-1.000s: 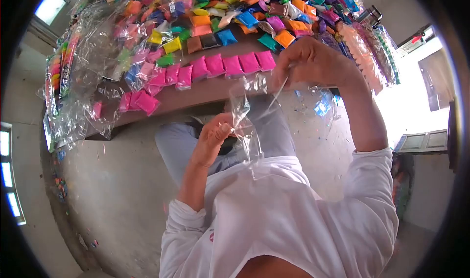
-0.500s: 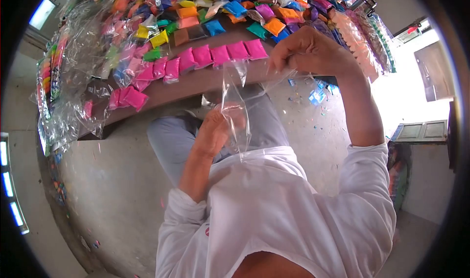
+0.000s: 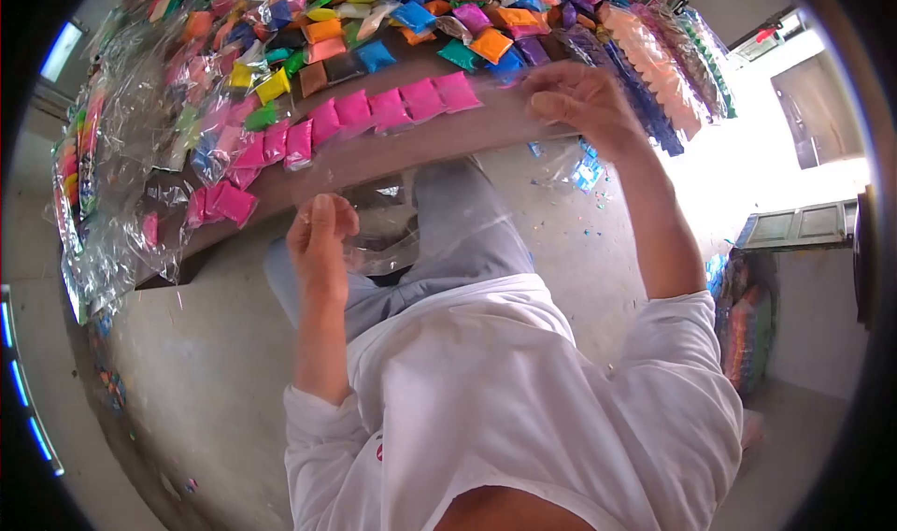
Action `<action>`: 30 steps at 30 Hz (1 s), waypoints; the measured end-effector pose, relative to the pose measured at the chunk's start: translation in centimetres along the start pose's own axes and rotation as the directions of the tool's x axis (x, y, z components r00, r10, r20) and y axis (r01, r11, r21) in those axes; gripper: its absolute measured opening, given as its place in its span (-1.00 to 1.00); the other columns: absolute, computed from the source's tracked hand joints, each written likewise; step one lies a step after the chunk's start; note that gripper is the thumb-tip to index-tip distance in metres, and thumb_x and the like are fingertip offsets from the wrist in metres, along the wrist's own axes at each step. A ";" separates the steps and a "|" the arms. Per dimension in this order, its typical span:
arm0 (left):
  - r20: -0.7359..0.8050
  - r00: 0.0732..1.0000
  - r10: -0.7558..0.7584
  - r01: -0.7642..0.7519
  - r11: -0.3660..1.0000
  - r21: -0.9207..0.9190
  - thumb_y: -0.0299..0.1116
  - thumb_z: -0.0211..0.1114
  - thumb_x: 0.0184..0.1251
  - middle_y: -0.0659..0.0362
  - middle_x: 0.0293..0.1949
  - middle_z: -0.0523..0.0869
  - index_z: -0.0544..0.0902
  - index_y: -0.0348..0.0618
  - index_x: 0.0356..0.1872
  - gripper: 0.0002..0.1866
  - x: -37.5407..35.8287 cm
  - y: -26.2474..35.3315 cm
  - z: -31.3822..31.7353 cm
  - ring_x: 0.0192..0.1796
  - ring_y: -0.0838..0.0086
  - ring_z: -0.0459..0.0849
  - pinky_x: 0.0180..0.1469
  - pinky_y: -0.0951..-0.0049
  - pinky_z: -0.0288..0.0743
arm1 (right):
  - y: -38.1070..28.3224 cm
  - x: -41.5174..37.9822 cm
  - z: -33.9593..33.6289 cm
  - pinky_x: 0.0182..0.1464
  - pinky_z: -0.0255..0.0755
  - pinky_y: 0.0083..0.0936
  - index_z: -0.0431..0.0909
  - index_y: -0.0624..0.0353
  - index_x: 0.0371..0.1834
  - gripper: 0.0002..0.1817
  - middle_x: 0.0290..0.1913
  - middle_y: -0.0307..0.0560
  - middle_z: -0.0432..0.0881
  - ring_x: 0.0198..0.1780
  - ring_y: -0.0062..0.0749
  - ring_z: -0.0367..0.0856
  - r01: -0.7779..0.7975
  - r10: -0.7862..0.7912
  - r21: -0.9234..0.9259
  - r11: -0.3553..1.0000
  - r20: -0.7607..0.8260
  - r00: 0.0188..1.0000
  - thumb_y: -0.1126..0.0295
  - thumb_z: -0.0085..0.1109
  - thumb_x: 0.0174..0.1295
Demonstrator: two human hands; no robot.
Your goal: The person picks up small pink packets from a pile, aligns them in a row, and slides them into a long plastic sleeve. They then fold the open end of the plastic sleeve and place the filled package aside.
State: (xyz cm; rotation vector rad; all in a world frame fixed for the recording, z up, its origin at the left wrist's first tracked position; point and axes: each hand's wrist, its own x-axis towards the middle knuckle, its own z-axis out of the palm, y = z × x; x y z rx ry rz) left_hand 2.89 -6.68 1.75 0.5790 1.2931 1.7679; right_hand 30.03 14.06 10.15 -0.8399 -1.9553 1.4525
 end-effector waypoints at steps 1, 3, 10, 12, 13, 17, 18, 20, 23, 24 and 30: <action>-0.044 0.999 0.009 -0.006 0.997 0.072 -0.12 0.16 0.46 0.26 -0.43 0.60 0.61 -0.16 -0.29 -0.70 -0.1 0.5 0.2 -0.37 0.57 0.50 -0.27 0.51 0.36 | 1.6 -0.2 0.5 -0.12 0.51 -0.63 0.64 0.19 -0.04 -0.72 -0.20 -0.25 0.69 -0.20 -0.65 0.62 0.000 0.000 -0.002 1.000 -0.005 1.000 0.31 0.30 0.23; 0.000 0.996 0.090 -0.089 0.991 0.099 -0.10 0.15 0.46 0.27 -0.43 0.60 0.61 -0.16 -0.31 -0.67 0.0 0.8 0.2 -0.37 0.58 0.49 -0.25 0.53 0.36 | 4.5 -0.8 1.6 -0.16 0.54 -0.60 0.61 0.21 -0.05 -0.67 -0.21 -0.21 0.69 -0.17 -0.58 0.64 -0.082 0.100 0.263 0.961 -0.056 0.993 0.25 0.32 0.21; 0.098 0.962 0.254 -0.273 0.894 0.357 -0.08 0.12 0.48 0.28 -0.44 0.59 0.59 -0.23 -0.37 -0.62 -0.7 2.2 0.6 -0.36 0.62 0.46 -0.21 0.58 0.34 | 4.4 -2.1 2.8 -0.20 0.55 -0.53 0.57 0.22 0.00 -0.63 -0.15 -0.19 0.67 -0.15 -0.56 0.63 -0.451 0.446 0.117 0.885 0.070 0.892 0.22 0.27 0.22; 0.092 0.950 0.299 -0.311 0.871 0.380 -0.11 0.13 0.48 0.27 -0.43 0.60 0.60 -0.23 -0.36 -0.63 -0.7 2.3 0.5 -0.35 0.63 0.47 -0.21 0.59 0.35 | 3.8 -2.0 3.3 -0.19 0.54 -0.52 0.55 0.26 0.03 -0.63 -0.13 -0.17 0.67 -0.15 -0.51 0.63 -0.450 0.454 -0.072 0.890 0.053 0.890 0.28 0.22 0.22; 0.085 0.935 0.344 -0.348 0.848 0.400 -0.13 0.13 0.48 0.27 -0.42 0.61 0.61 -0.24 -0.34 -0.64 -0.8 2.3 0.3 -0.34 0.63 0.48 -0.20 0.60 0.36 | 4.4 -2.0 3.3 -0.19 0.54 -0.52 0.55 0.26 0.03 -0.63 -0.13 -0.17 0.67 -0.15 -0.51 0.63 -0.450 0.454 -0.069 0.890 0.057 0.889 0.28 0.22 0.22; 0.087 0.914 0.397 -0.389 0.793 0.468 -0.18 0.14 0.48 0.25 -0.39 0.63 0.63 -0.26 -0.28 -0.68 -0.9 2.0 -0.5 -0.32 0.64 0.51 -0.19 0.62 0.38 | 5.2 -2.3 4.1 -0.18 0.51 -0.57 0.60 0.26 -0.04 -0.70 -0.21 -0.16 0.69 -0.20 -0.53 0.62 -0.162 0.155 -0.356 0.920 -0.049 0.987 0.39 0.16 0.18; 0.052 0.916 0.397 -0.372 0.794 0.480 -0.21 0.15 0.47 0.25 -0.37 0.64 0.64 -0.26 -0.24 -0.71 -1.0 1.8 -0.7 -0.30 0.65 0.53 -0.18 0.63 0.39 | 4.7 -2.8 4.5 -0.17 0.49 -0.58 0.64 0.23 -0.10 -0.74 -0.24 -0.15 0.69 -0.24 -0.57 0.62 -0.050 -0.043 -0.547 0.835 -0.156 0.987 0.43 0.14 0.16; 0.020 0.918 0.396 -0.354 0.796 0.491 -0.25 0.15 0.46 0.24 -0.35 0.65 0.65 -0.27 -0.21 -0.74 -1.0 1.5 -1.1 -0.28 0.65 0.54 -0.18 0.64 0.40 | 4.3 -3.6 5.0 -0.15 0.47 -0.61 0.64 0.24 -0.12 -0.76 -0.25 -0.16 0.69 -0.25 -0.59 0.60 -0.092 -0.009 -0.423 0.902 -0.231 0.973 0.44 0.11 0.18; -0.032 0.963 0.266 -0.224 0.863 0.453 -0.24 0.21 0.41 0.25 -0.31 0.65 0.64 -0.26 -0.13 -0.74 -1.1 1.0 -1.8 -0.23 0.66 0.54 -0.15 0.61 0.41 | 3.4 -4.5 6.0 -0.14 0.43 -0.65 0.64 0.26 -0.13 -0.78 -0.26 -0.18 0.68 -0.24 -0.64 0.56 -0.170 0.073 -0.239 0.956 -0.368 0.927 0.47 0.07 0.20; 0.004 0.977 0.211 -0.187 0.855 0.485 -0.22 0.24 0.38 0.25 -0.29 0.65 0.63 -0.27 -0.10 -0.71 -1.1 0.7 -1.9 -0.20 0.65 0.54 -0.14 0.60 0.41 | 3.2 -4.7 6.3 -0.13 0.41 -0.66 0.64 0.26 -0.13 -0.78 -0.25 -0.18 0.68 -0.22 -0.66 0.55 -0.210 0.113 -0.184 0.960 -0.431 0.895 0.48 0.06 0.21; -0.057 0.998 -0.014 0.034 0.925 0.378 -0.09 0.29 0.31 0.21 -0.22 0.62 0.59 -0.29 -0.02 -0.55 -0.9 -1.1 -2.4 -0.16 0.60 0.55 -0.11 0.57 0.40 | 2.7 -4.7 7.0 -0.15 0.45 -0.61 0.64 0.27 -0.11 -0.76 -0.23 -0.21 0.68 -0.20 -0.61 0.57 -0.121 0.133 0.056 0.991 -0.443 0.887 0.43 0.06 0.24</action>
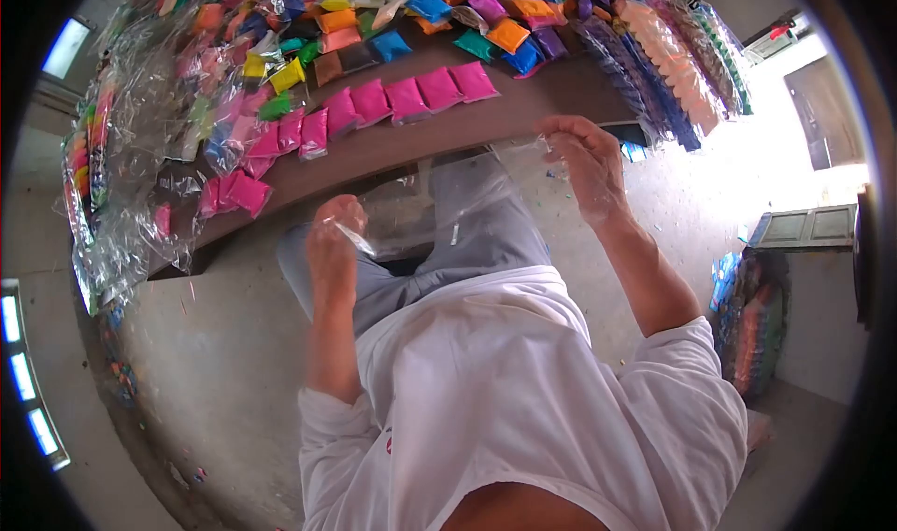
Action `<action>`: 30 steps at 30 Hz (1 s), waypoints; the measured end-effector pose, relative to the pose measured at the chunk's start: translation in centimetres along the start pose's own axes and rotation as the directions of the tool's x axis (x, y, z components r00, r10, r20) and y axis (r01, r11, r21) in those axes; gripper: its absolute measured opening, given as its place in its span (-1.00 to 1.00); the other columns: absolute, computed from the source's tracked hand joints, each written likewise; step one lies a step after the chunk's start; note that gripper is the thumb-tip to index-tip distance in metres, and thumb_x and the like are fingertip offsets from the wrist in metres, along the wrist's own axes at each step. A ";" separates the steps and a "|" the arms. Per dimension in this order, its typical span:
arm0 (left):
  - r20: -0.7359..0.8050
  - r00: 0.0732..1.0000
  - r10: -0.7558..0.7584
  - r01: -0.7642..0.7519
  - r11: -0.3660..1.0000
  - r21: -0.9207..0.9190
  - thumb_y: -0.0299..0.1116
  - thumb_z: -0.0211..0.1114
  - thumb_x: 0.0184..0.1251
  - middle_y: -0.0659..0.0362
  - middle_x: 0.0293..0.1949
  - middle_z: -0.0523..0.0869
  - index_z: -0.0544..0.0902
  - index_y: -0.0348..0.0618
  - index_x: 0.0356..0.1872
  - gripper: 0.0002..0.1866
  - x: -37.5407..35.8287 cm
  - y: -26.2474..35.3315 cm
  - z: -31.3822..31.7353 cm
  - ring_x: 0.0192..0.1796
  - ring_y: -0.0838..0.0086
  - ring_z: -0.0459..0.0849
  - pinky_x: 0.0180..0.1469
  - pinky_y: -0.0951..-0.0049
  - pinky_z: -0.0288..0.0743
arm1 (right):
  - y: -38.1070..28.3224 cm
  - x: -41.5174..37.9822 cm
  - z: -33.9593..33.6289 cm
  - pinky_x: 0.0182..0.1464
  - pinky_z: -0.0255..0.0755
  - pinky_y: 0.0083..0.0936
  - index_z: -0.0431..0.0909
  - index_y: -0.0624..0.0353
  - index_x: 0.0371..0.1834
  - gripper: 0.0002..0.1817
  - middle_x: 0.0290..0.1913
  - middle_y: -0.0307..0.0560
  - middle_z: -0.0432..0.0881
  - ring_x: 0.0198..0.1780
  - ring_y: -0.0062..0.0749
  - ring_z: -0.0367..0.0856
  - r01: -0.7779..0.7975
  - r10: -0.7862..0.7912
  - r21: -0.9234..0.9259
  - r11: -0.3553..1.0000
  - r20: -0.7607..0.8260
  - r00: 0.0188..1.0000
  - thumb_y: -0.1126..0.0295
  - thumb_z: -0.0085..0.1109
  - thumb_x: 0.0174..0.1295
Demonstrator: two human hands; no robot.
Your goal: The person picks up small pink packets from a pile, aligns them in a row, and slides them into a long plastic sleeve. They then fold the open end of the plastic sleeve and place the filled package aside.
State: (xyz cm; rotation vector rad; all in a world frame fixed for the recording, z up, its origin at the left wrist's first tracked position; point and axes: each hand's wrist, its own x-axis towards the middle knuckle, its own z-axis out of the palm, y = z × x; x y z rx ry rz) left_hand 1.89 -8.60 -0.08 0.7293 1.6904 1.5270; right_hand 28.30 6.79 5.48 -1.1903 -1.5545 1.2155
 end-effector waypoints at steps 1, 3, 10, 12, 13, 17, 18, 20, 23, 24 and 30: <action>0.029 0.999 -0.040 0.043 0.994 -0.103 -0.06 0.29 0.31 0.20 -0.19 0.62 0.58 -0.30 -0.01 -0.53 0.1 -0.3 -0.1 -0.15 0.57 0.56 -0.11 0.57 0.41 | 0.0 0.1 -0.1 -0.15 0.45 -0.61 0.64 0.27 -0.11 -0.76 -0.23 -0.21 0.68 -0.20 -0.61 0.57 0.001 -0.001 -0.002 1.000 0.001 1.000 0.43 0.06 0.24; 0.042 0.998 -0.046 0.050 0.994 -0.098 -0.05 0.28 0.31 0.18 -0.17 0.61 0.56 -0.29 0.00 -0.52 0.1 -0.9 -0.1 -0.16 0.54 0.59 -0.12 0.55 0.43 | 0.2 0.5 -0.2 -0.16 0.47 -0.59 0.63 0.26 -0.06 -0.73 -0.20 -0.21 0.68 -0.20 -0.59 0.58 -0.034 0.036 0.020 0.999 -0.063 0.997 0.39 0.04 0.26; 0.176 0.957 -0.231 0.266 0.940 -0.214 -0.07 0.26 0.35 0.17 -0.11 0.60 0.55 -0.26 0.01 -0.56 -0.7 -1.5 1.5 -0.21 0.48 0.66 -0.21 0.52 0.50 | 0.4 -0.3 1.0 -0.23 0.46 -0.64 0.59 0.26 0.00 -0.69 -0.19 -0.21 0.67 -0.22 -0.61 0.57 -0.099 0.093 -0.049 0.994 -0.110 0.990 0.37 0.07 0.26; 0.156 0.966 -0.207 0.238 0.946 -0.220 -0.09 0.25 0.35 0.18 -0.13 0.61 0.55 -0.25 -0.02 -0.58 -0.3 -2.1 1.5 -0.23 0.50 0.66 -0.22 0.53 0.50 | 1.1 -0.1 0.7 -0.20 0.48 -0.57 0.61 0.21 0.00 -0.68 -0.19 -0.15 0.70 -0.20 -0.52 0.62 -0.046 0.036 -0.141 0.989 -0.072 0.997 0.31 0.13 0.24; 0.138 0.974 -0.181 0.209 0.951 -0.227 -0.10 0.25 0.36 0.19 -0.15 0.61 0.55 -0.25 -0.04 -0.61 -0.1 -2.3 1.5 -0.24 0.51 0.65 -0.23 0.55 0.49 | 1.0 -0.1 0.5 -0.20 0.48 -0.57 0.61 0.21 0.00 -0.68 -0.19 -0.15 0.70 -0.20 -0.52 0.62 -0.046 0.037 -0.141 0.989 -0.071 0.997 0.31 0.13 0.24; 0.064 0.993 -0.104 0.116 0.968 -0.225 -0.15 0.24 0.37 0.20 -0.24 0.63 0.56 -0.25 -0.09 -0.66 0.2 -1.3 1.0 -0.27 0.54 0.64 -0.24 0.56 0.49 | 1.3 -0.1 -1.0 -0.15 0.50 -0.45 0.64 0.19 -0.06 -0.65 -0.19 -0.06 0.70 -0.21 -0.41 0.64 0.177 -0.144 -0.540 0.823 0.105 0.984 0.19 0.24 0.21; 0.069 0.995 -0.072 0.086 0.969 -0.231 -0.17 0.24 0.37 0.21 -0.27 0.63 0.57 -0.25 -0.10 -0.68 0.2 -1.1 1.0 -0.28 0.55 0.63 -0.24 0.56 0.49 | 1.6 -0.2 -1.5 -0.16 0.51 -0.43 0.64 0.23 -0.06 -0.63 -0.22 -0.07 0.68 -0.26 -0.45 0.61 0.269 -0.216 -0.561 0.783 0.160 0.963 0.19 0.27 0.20; 0.076 0.996 -0.039 0.056 0.971 -0.234 -0.19 0.23 0.37 0.23 -0.31 0.63 0.57 -0.26 -0.11 -0.69 0.2 -1.0 0.9 -0.29 0.56 0.62 -0.23 0.56 0.49 | 2.0 0.3 -2.3 -0.21 0.50 -0.44 0.66 0.23 -0.09 -0.60 -0.25 -0.07 0.69 -0.31 -0.45 0.60 0.230 -0.165 -0.576 0.785 0.164 0.973 0.11 0.27 0.21; 0.109 0.990 -0.090 0.112 0.969 -0.219 -0.31 0.24 0.38 0.16 -0.09 0.63 0.58 -0.24 -0.08 -0.77 0.3 -1.1 0.8 -0.24 0.53 0.63 -0.16 0.53 0.52 | 0.0 1.0 -2.8 -0.32 0.48 -0.47 0.69 0.22 -0.15 -0.54 -0.33 -0.07 0.69 -0.42 -0.47 0.56 0.016 0.102 -0.560 0.829 0.180 0.978 -0.01 0.21 0.24; 0.109 0.990 -0.084 0.107 0.969 -0.224 -0.33 0.24 0.38 0.16 -0.07 0.63 0.58 -0.24 -0.07 -0.77 0.3 -1.3 0.8 -0.22 0.53 0.63 -0.15 0.53 0.52 | -0.7 1.1 -2.9 -0.38 0.46 -0.48 0.70 0.22 -0.18 -0.51 -0.37 -0.08 0.68 -0.46 -0.49 0.53 -0.162 0.311 -0.531 0.832 0.204 0.928 -0.05 0.15 0.28; 0.100 0.995 -0.025 0.048 0.971 -0.232 -0.40 0.22 0.35 0.15 -0.05 0.62 0.57 -0.26 -0.02 -0.75 -0.1 -1.2 0.7 -0.18 0.52 0.63 -0.12 0.54 0.51 | 1.4 0.4 -2.8 -0.43 0.40 -0.53 0.71 0.22 -0.21 -0.50 -0.42 -0.17 0.66 -0.50 -0.57 0.46 -0.084 0.185 -0.458 0.885 0.181 0.966 -0.05 0.09 0.32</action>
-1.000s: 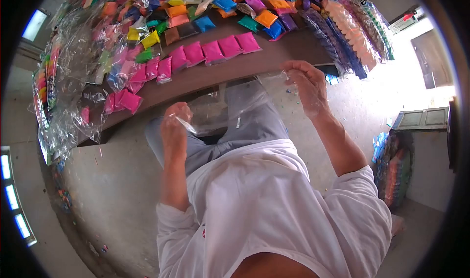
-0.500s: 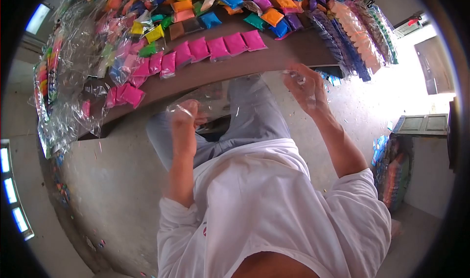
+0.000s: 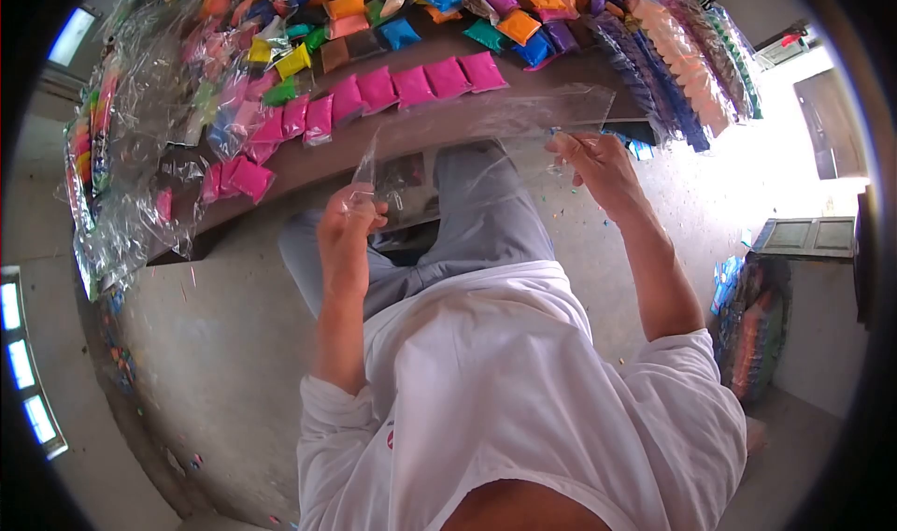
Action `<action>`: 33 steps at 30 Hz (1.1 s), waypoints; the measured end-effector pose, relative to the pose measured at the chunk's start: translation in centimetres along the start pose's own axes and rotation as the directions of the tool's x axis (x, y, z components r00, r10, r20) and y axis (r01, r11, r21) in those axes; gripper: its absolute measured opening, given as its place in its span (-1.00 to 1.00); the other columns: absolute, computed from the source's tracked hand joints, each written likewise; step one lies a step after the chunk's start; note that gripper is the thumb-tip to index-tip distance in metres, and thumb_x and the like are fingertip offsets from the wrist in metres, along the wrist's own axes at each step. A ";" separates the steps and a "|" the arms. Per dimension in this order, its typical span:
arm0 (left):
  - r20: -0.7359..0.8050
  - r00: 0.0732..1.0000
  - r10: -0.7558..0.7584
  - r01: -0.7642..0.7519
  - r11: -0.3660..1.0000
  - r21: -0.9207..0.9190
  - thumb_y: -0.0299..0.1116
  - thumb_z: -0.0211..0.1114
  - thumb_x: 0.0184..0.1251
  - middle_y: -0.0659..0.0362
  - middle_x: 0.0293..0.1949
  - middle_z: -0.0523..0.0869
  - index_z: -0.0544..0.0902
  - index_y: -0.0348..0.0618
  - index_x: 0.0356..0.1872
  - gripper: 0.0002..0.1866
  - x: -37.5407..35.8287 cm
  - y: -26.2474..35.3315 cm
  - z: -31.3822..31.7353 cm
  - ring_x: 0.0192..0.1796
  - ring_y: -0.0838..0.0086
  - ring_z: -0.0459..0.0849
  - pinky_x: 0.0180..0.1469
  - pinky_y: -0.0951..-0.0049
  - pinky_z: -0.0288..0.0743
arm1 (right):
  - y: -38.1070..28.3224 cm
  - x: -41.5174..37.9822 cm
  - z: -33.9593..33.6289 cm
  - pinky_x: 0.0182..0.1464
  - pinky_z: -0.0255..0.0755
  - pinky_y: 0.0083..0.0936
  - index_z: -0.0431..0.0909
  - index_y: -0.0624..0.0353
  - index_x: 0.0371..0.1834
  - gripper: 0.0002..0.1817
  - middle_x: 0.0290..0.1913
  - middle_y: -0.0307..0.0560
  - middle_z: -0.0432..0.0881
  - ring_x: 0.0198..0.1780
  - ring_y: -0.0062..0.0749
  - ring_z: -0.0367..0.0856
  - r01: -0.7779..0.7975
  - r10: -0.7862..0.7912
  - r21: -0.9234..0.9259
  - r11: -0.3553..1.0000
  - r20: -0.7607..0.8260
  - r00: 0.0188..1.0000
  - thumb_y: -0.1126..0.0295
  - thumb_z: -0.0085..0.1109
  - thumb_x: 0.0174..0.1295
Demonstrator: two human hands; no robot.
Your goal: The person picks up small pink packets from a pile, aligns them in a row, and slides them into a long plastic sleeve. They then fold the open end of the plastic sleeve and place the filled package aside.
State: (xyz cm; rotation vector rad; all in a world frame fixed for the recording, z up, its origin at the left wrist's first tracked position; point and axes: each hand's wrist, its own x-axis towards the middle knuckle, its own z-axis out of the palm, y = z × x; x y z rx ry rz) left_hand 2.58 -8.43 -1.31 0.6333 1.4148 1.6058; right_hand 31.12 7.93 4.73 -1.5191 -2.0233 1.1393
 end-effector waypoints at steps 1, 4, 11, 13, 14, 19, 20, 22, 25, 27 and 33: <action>0.033 0.999 0.011 -0.011 1.000 -0.002 -0.41 0.21 0.34 0.15 -0.05 0.62 0.56 -0.26 0.00 -0.74 0.0 0.0 0.0 -0.16 0.52 0.63 -0.12 0.54 0.51 | 0.1 -0.1 0.2 -0.43 0.40 -0.53 0.71 0.22 -0.21 -0.50 -0.42 -0.17 0.66 -0.50 -0.57 0.46 0.000 0.000 0.001 1.000 0.002 1.000 -0.05 0.09 0.32; 0.011 1.000 -0.012 0.012 0.999 0.030 -0.40 0.22 0.33 0.16 -0.07 0.62 0.56 -0.28 0.02 -0.71 -0.1 0.4 0.4 -0.16 0.52 0.63 -0.12 0.56 0.50 | -0.2 -0.8 0.9 -0.37 0.37 -0.48 0.70 0.25 -0.29 -0.51 -0.59 -0.17 0.54 -0.46 -0.54 0.50 0.064 -0.056 0.057 0.996 -0.125 0.991 -0.04 0.13 0.30; 0.024 1.000 -0.012 0.006 0.979 0.205 -0.31 0.24 0.34 0.18 -0.10 0.63 0.58 -0.27 0.00 -0.70 0.4 -0.7 -0.3 -0.14 0.58 0.62 -0.12 0.59 0.48 | -3.5 -2.8 0.2 -0.27 0.41 -0.47 0.63 0.30 -0.21 -0.69 -0.34 -0.03 0.62 -0.31 -0.43 0.55 0.349 -0.347 -0.035 0.937 -0.240 0.907 0.22 0.11 0.35; 0.049 0.999 -0.023 0.007 0.953 0.303 -0.35 0.21 0.37 0.22 -0.26 0.62 0.59 -0.25 -0.04 -0.76 0.2 -0.6 -0.2 -0.26 0.61 0.58 -0.17 0.59 0.44 | -3.8 -2.9 0.0 -0.25 0.43 -0.46 0.62 0.30 -0.20 -0.70 -0.30 0.00 0.63 -0.28 -0.40 0.57 0.337 -0.336 -0.029 0.941 -0.201 0.920 0.24 0.12 0.35; 0.049 0.999 -0.022 0.006 0.953 0.302 -0.35 0.21 0.37 0.22 -0.26 0.62 0.59 -0.25 -0.04 -0.76 0.1 -0.8 -0.3 -0.26 0.61 0.58 -0.17 0.59 0.44 | -3.7 -2.6 -0.1 -0.24 0.44 -0.46 0.62 0.30 -0.18 -0.71 -0.30 0.02 0.64 -0.26 -0.40 0.59 0.379 -0.390 -0.093 0.921 -0.204 0.898 0.24 0.12 0.35; -0.028 0.998 0.054 -0.047 0.979 0.197 -0.27 0.21 0.39 0.18 -0.18 0.65 0.61 -0.24 -0.04 -0.73 0.1 -1.0 -0.7 -0.18 0.54 0.63 -0.12 0.54 0.48 | -2.2 -0.5 -1.1 -0.19 0.46 -0.48 0.62 0.30 -0.11 -0.70 -0.28 0.03 0.68 -0.21 -0.43 0.64 0.360 -0.370 -0.100 0.927 -0.114 0.922 0.27 0.14 0.31; -0.027 0.998 0.053 -0.046 0.980 0.195 -0.27 0.21 0.39 0.18 -0.18 0.65 0.61 -0.24 -0.04 -0.73 0.1 -0.8 -0.6 -0.18 0.54 0.63 -0.12 0.54 0.48 | -2.4 -0.4 -1.4 -0.09 0.46 -0.50 0.62 0.28 -0.04 -0.71 -0.17 -0.02 0.68 -0.14 -0.47 0.62 0.272 -0.273 -0.034 0.962 -0.062 0.960 0.33 0.15 0.28; -0.096 0.995 0.036 -0.020 0.987 0.157 -0.22 0.20 0.39 0.18 -0.20 0.67 0.61 -0.25 -0.04 -0.69 0.2 0.2 0.0 -0.19 0.51 0.64 -0.11 0.51 0.47 | -2.5 0.2 -1.5 0.01 0.47 -0.53 0.61 0.27 0.02 -0.69 -0.07 -0.06 0.68 -0.07 -0.52 0.60 0.179 -0.179 0.025 0.984 -0.001 0.984 0.38 0.15 0.24; -0.088 0.994 0.072 -0.049 0.970 0.240 -0.15 0.21 0.37 0.17 -0.18 0.67 0.60 -0.27 -0.03 -0.63 0.0 1.5 0.6 -0.18 0.50 0.64 -0.10 0.48 0.47 | -1.9 0.6 -1.1 0.03 0.45 -0.55 0.59 0.25 0.07 -0.64 -0.03 -0.07 0.67 -0.01 -0.52 0.58 0.079 -0.076 0.125 0.989 -0.030 0.997 0.40 0.18 0.20; -0.086 0.994 0.069 -0.046 0.969 0.244 -0.14 0.22 0.35 0.17 -0.17 0.67 0.60 -0.27 -0.03 -0.62 0.1 1.7 0.9 -0.19 0.49 0.64 -0.09 0.48 0.47 | -1.9 0.7 -1.0 0.06 0.45 -0.52 0.54 0.25 0.15 -0.56 0.01 -0.09 0.65 -0.01 -0.51 0.58 0.114 -0.114 0.135 0.984 -0.009 0.993 0.38 0.20 0.19; -0.128 0.992 0.010 0.012 0.985 0.171 -0.16 0.25 0.33 0.16 -0.18 0.67 0.60 -0.29 -0.03 -0.61 0.1 1.4 0.4 -0.23 0.49 0.64 -0.10 0.49 0.48 | -0.3 3.0 -4.1 0.26 0.33 -0.40 0.31 0.33 0.34 -0.35 0.22 0.00 0.52 0.25 -0.35 0.46 0.306 -0.391 0.260 0.916 0.403 0.828 0.29 0.23 0.18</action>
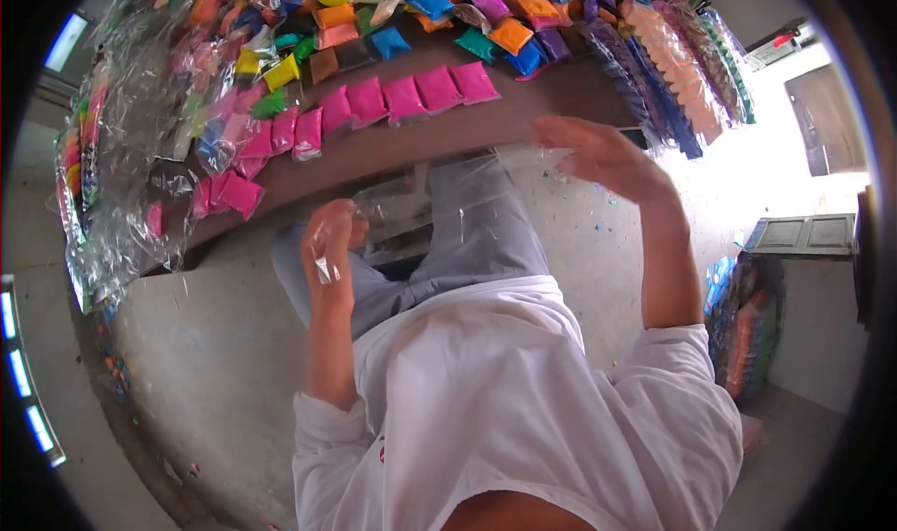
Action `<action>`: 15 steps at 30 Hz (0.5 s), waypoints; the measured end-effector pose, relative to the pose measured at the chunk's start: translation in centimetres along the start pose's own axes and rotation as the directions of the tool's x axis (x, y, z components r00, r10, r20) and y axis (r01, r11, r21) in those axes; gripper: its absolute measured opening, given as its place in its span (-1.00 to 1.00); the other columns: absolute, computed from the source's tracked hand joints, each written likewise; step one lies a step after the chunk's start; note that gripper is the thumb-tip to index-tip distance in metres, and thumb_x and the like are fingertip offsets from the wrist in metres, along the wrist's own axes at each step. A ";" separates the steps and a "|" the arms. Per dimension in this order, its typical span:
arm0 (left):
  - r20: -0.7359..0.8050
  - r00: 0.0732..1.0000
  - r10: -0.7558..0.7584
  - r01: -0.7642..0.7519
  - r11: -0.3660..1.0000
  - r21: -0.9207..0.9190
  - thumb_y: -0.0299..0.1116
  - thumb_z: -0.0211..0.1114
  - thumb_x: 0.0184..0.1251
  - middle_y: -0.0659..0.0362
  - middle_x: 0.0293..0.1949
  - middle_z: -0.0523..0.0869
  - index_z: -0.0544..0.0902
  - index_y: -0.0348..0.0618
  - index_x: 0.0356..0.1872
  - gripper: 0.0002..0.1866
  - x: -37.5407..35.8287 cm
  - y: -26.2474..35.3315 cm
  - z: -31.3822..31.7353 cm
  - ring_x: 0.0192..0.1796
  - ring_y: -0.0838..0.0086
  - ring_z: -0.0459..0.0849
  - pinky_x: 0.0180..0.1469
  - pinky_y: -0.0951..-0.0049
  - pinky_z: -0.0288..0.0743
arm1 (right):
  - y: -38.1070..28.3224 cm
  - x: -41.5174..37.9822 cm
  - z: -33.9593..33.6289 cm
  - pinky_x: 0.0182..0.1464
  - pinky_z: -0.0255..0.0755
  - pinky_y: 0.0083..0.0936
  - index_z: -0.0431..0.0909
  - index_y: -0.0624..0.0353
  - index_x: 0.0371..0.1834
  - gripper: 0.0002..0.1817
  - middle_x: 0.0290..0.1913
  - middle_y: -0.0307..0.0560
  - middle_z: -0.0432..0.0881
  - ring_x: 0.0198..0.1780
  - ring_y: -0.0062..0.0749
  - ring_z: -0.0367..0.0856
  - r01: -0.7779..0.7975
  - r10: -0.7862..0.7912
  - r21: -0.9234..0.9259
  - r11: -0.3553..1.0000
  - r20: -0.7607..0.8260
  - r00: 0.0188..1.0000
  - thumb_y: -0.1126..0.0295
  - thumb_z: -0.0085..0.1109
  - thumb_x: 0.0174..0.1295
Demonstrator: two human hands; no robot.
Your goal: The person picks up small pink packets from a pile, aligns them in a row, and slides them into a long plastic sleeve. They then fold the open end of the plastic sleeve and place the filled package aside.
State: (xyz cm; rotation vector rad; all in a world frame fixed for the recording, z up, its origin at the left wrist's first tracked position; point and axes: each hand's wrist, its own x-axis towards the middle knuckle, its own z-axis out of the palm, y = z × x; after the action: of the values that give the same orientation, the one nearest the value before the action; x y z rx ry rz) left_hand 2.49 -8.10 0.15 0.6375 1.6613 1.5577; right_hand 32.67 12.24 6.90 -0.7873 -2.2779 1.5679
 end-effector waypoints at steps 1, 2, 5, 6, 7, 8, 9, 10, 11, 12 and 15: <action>0.018 1.000 -0.011 0.012 0.998 -0.058 -0.15 0.25 0.33 0.17 -0.20 0.66 0.60 -0.30 -0.04 -0.61 0.1 -0.3 -0.4 -0.26 0.50 0.64 -0.11 0.51 0.47 | 0.8 0.2 -1.3 0.30 0.29 -0.35 0.25 0.36 0.36 -0.28 0.28 0.06 0.46 0.34 -0.30 0.38 -0.033 0.011 0.277 0.960 0.083 0.997 0.25 0.25 0.18; 0.018 1.000 -0.013 0.014 0.998 -0.058 -0.15 0.25 0.33 0.17 -0.20 0.66 0.60 -0.30 -0.04 -0.61 0.1 -0.5 -0.8 -0.26 0.50 0.64 -0.11 0.51 0.47 | 1.1 0.4 -2.4 0.29 0.30 -0.33 0.26 0.40 0.35 -0.25 0.28 0.10 0.46 0.33 -0.27 0.40 0.037 -0.081 0.409 0.912 0.092 0.992 0.21 0.30 0.15; -0.018 0.987 -0.162 0.160 0.984 -0.074 -0.11 0.24 0.31 0.14 -0.15 0.65 0.59 -0.32 -0.02 -0.56 0.6 -1.2 -1.7 -0.27 0.46 0.65 -0.09 0.47 0.48 | 2.1 2.9 -4.6 0.25 0.31 -0.37 0.29 0.30 0.35 -0.32 0.27 0.05 0.48 0.31 -0.28 0.42 0.049 -0.070 0.443 0.895 0.031 0.997 0.24 0.25 0.20; -0.014 0.985 -0.169 0.167 0.981 -0.102 -0.11 0.24 0.31 0.12 -0.14 0.65 0.59 -0.32 -0.02 -0.56 0.9 -1.4 -2.0 -0.27 0.46 0.65 -0.10 0.47 0.49 | 1.1 4.7 -4.1 0.29 0.30 -0.36 0.30 0.27 0.35 -0.39 0.28 0.04 0.48 0.32 -0.24 0.42 -0.037 0.039 0.020 0.999 -0.102 0.994 0.32 0.20 0.23; -0.009 0.983 -0.182 0.180 0.976 -0.124 -0.12 0.24 0.30 0.11 -0.13 0.66 0.59 -0.32 -0.02 -0.56 0.9 -1.6 -2.2 -0.28 0.45 0.65 -0.10 0.46 0.49 | 0.5 6.2 -3.3 0.32 0.30 -0.36 0.31 0.24 0.34 -0.45 0.28 0.02 0.48 0.33 -0.21 0.41 -0.184 0.082 -0.383 0.905 -0.269 0.960 0.41 0.15 0.26; -0.012 0.983 -0.184 0.182 0.976 -0.122 -0.12 0.24 0.30 0.11 -0.13 0.66 0.59 -0.32 -0.02 -0.56 0.9 -1.5 -2.2 -0.28 0.45 0.65 -0.10 0.46 0.49 | 1.0 7.4 -2.2 0.32 0.30 -0.36 0.31 0.24 0.34 -0.45 0.28 0.02 0.48 0.33 -0.21 0.41 -0.184 0.083 -0.380 0.906 -0.267 0.960 0.41 0.15 0.26; -0.002 0.986 -0.168 0.167 0.980 -0.112 -0.12 0.24 0.30 0.10 -0.13 0.65 0.59 -0.32 -0.02 -0.56 0.9 -1.2 -2.0 -0.28 0.45 0.64 -0.11 0.46 0.49 | 2.0 8.7 -0.9 0.33 0.29 -0.34 0.33 0.21 0.32 -0.46 0.27 0.01 0.48 0.32 -0.17 0.42 0.039 -0.203 -0.612 0.790 -0.200 0.958 0.46 0.12 0.24; 0.008 0.988 -0.152 0.152 0.983 -0.103 -0.12 0.23 0.30 0.10 -0.13 0.65 0.59 -0.32 -0.02 -0.57 1.0 -1.0 -1.7 -0.29 0.45 0.64 -0.12 0.45 0.49 | 2.9 9.8 0.1 0.34 0.29 -0.33 0.35 0.18 0.31 -0.48 0.27 0.00 0.48 0.31 -0.14 0.42 0.235 -0.454 -0.787 0.570 -0.064 0.889 0.50 0.09 0.23; 0.007 0.989 -0.151 0.151 0.983 -0.104 -0.12 0.23 0.30 0.10 -0.13 0.65 0.59 -0.32 -0.02 -0.57 1.1 -0.9 -1.5 -0.29 0.45 0.64 -0.12 0.45 0.49 | 3.4 10.9 0.9 0.34 0.29 -0.33 0.35 0.18 0.31 -0.48 0.27 0.00 0.48 0.31 -0.14 0.42 0.236 -0.455 -0.788 0.569 -0.063 0.888 0.50 0.09 0.23; 0.010 0.989 -0.148 0.148 0.981 -0.126 -0.13 0.23 0.30 0.09 -0.13 0.65 0.59 -0.32 -0.03 -0.57 1.1 -0.8 -1.3 -0.29 0.45 0.64 -0.12 0.45 0.49 | 3.8 11.8 1.6 0.34 0.29 -0.31 0.36 0.19 0.30 -0.46 0.26 0.03 0.48 0.30 -0.11 0.42 0.237 -0.472 -0.825 0.513 -0.040 0.881 0.50 0.11 0.19; 0.034 0.991 -0.130 0.134 0.978 -0.160 -0.14 0.21 0.32 0.09 -0.12 0.64 0.59 -0.31 -0.04 -0.59 1.1 -0.9 -1.5 -0.28 0.45 0.65 -0.12 0.45 0.51 | 4.7 12.3 2.6 0.33 0.31 -0.30 0.38 0.20 0.28 -0.46 0.24 0.07 0.48 0.28 -0.08 0.43 0.232 -0.488 -0.854 0.466 -0.030 0.872 0.49 0.13 0.16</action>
State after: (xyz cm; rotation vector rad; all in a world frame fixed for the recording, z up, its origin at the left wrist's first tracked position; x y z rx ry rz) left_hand 0.77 -8.30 -1.01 0.4495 1.5096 1.5635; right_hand 22.67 18.47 0.56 -0.5527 -2.6685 0.0609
